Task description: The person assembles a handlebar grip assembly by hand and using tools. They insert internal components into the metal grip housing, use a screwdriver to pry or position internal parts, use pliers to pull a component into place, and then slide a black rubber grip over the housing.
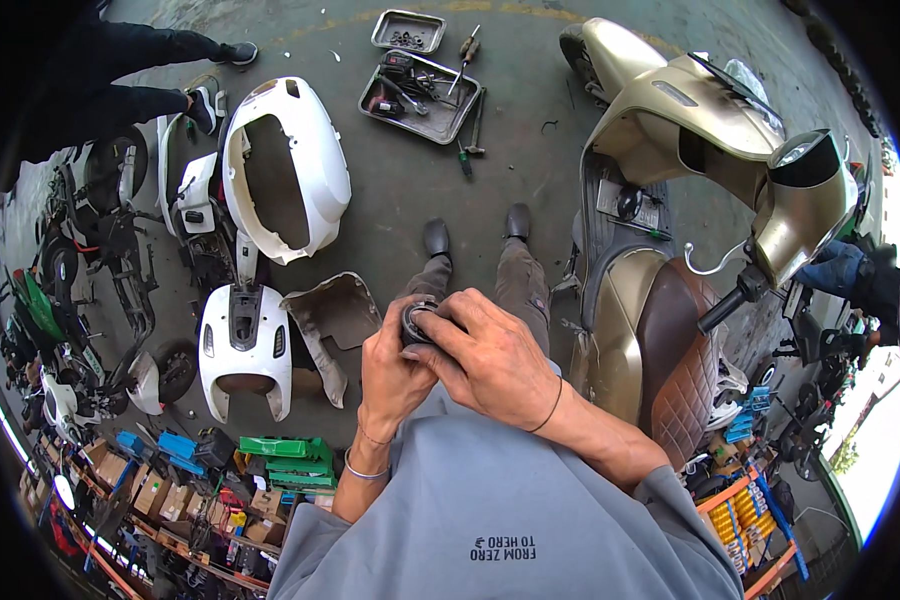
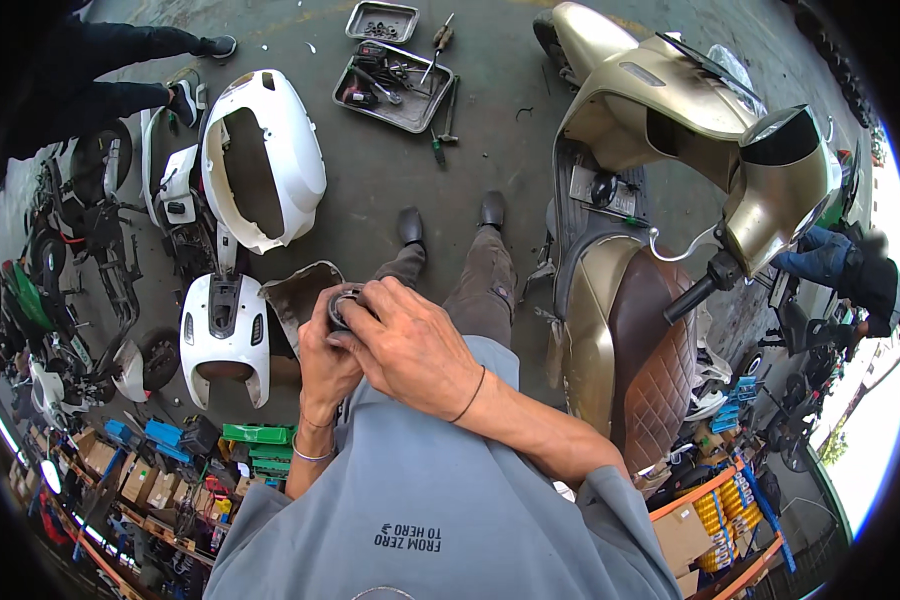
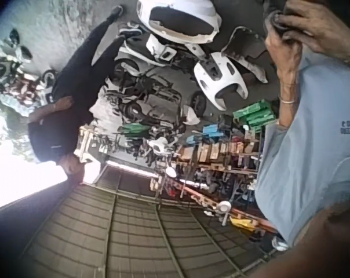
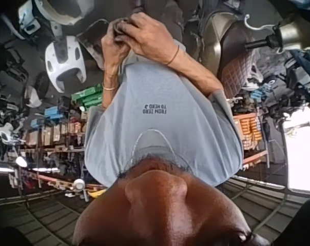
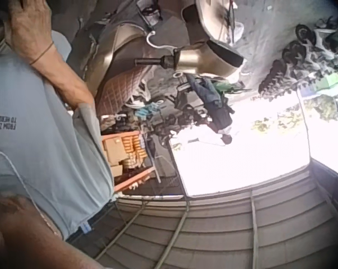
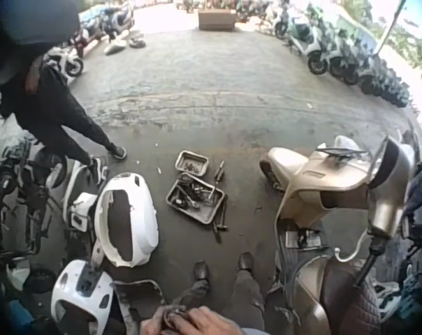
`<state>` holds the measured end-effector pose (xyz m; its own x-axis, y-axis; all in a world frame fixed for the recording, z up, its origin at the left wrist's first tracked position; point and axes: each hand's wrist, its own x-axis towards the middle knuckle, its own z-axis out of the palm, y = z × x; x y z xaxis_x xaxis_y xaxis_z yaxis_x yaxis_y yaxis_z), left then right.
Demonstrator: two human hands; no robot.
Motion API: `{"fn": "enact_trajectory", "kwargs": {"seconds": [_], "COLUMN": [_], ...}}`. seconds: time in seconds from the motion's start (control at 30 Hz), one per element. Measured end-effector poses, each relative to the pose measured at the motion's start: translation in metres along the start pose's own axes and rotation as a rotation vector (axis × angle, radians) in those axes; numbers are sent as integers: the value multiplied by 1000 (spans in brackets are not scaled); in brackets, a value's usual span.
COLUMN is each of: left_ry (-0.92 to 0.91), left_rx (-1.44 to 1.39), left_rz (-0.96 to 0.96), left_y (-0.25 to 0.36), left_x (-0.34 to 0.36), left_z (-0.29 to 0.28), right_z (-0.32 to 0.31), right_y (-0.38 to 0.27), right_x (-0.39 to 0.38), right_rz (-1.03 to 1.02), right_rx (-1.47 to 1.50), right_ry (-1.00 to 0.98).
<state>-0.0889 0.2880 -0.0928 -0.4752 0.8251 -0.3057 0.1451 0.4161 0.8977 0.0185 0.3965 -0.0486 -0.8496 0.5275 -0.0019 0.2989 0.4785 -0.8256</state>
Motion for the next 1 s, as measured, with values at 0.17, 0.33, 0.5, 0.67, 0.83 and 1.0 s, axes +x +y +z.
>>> {"fn": "enact_trajectory", "kwargs": {"seconds": [0.17, 0.33, 0.5, 0.67, 0.83, 1.0], "left_ry": [-1, 270, 280, 295, 325, 354], "left_rx": [209, 503, -248, 380, 369, 304], "left_rz": [239, 82, -258, -143, -135, -7], "left_y": [-3, -4, -40, -154, -300, -386], "left_x": [45, 88, 154, 276, 345, 384], "left_z": [-18, -20, -2, 64, 111, 129], "right_z": [-24, -49, -25, 44, 119, 161], "right_y": [27, 140, 366, 635, 799, 921], "right_x": [31, 87, 170, 283, 403, 488], "right_rz": [-73, 505, 902, 734, 454, 41], "right_rx": [162, 536, 827, -284, -678, -770], "right_ry": [-21, 393, 459, 130, -94, -37]}}
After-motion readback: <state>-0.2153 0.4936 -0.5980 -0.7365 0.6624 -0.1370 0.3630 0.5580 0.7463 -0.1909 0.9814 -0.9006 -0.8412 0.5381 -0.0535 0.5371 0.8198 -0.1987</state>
